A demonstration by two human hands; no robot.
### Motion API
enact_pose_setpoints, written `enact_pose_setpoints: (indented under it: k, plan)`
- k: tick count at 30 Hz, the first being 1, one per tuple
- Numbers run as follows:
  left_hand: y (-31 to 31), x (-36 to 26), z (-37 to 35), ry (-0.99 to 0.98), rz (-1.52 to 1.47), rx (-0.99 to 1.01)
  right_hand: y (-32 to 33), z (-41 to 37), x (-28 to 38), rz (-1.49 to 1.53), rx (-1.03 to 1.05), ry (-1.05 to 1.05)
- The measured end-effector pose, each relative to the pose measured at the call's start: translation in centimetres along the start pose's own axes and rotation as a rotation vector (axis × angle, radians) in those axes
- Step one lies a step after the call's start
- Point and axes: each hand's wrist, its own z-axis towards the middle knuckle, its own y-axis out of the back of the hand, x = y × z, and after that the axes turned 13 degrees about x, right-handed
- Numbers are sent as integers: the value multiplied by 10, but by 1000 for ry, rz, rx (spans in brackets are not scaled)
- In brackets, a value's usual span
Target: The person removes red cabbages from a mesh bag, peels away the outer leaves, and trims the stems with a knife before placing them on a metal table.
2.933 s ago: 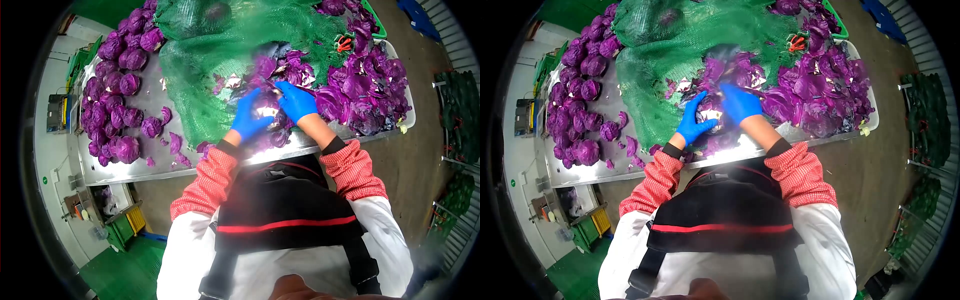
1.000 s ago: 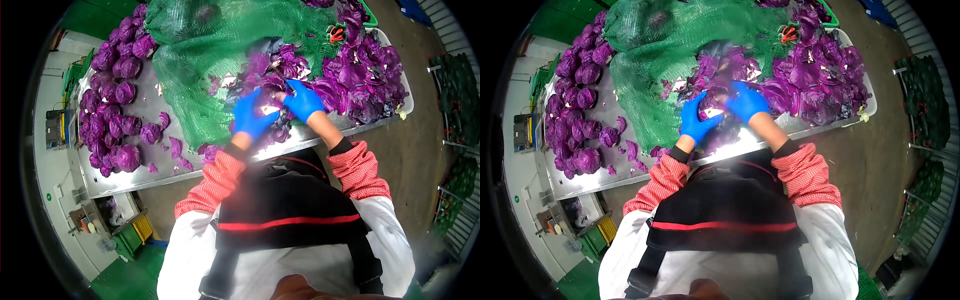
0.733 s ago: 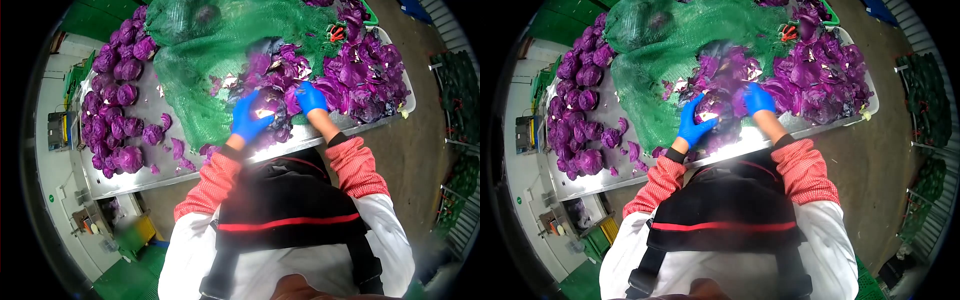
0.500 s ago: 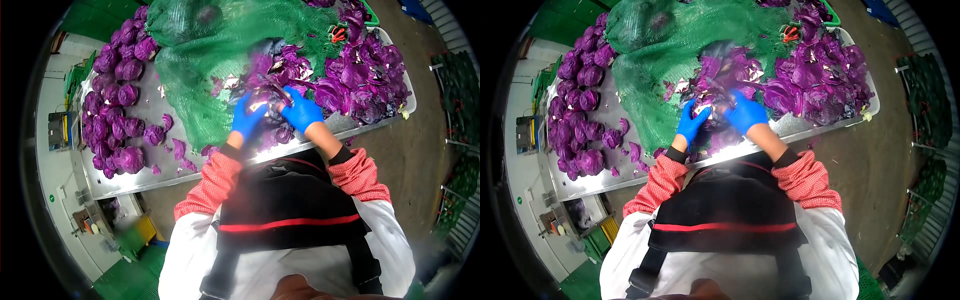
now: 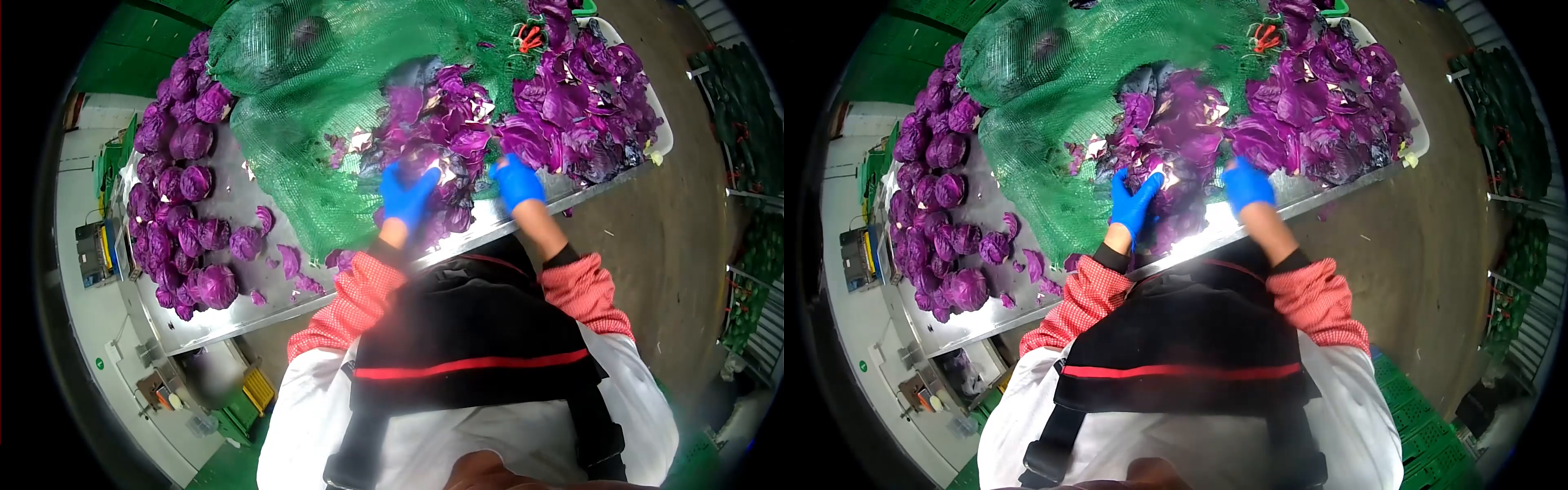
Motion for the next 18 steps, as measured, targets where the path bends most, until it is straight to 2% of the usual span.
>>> enact_pose_setpoints:
  k: [2, 3, 4, 5, 8, 9, 12, 14, 15, 18]
  plan:
    - [3, 0, 9, -65, 67, -6, 30, -11, 8, 49, -43, 43]
    - [-3, -13, 0, -74, 49, -10, 33, -25, 25, -14, -62, 153]
    - [-7, -21, -9, -77, 32, -10, 28, -42, 46, -73, -79, 257]
    - [-9, -27, -9, -68, 7, 2, 24, -51, 62, -111, -9, 268]
    - [3, -5, 2, -104, 201, 23, 8, -40, 70, -175, 11, 367]
    - [0, -3, 0, -119, 177, -15, 10, -35, 70, -214, 61, 379]
    - [-3, 13, -1, -200, 408, -110, 24, -24, 72, -288, 246, 392]
    - [-4, 12, -2, -217, 388, -117, 38, -24, 81, -269, 383, 376]
    - [-4, 11, -3, -217, 383, -112, 39, -26, 88, -390, 340, 346]
    - [-5, 3, -8, -197, 348, -99, 27, -21, 83, -471, 101, 478]
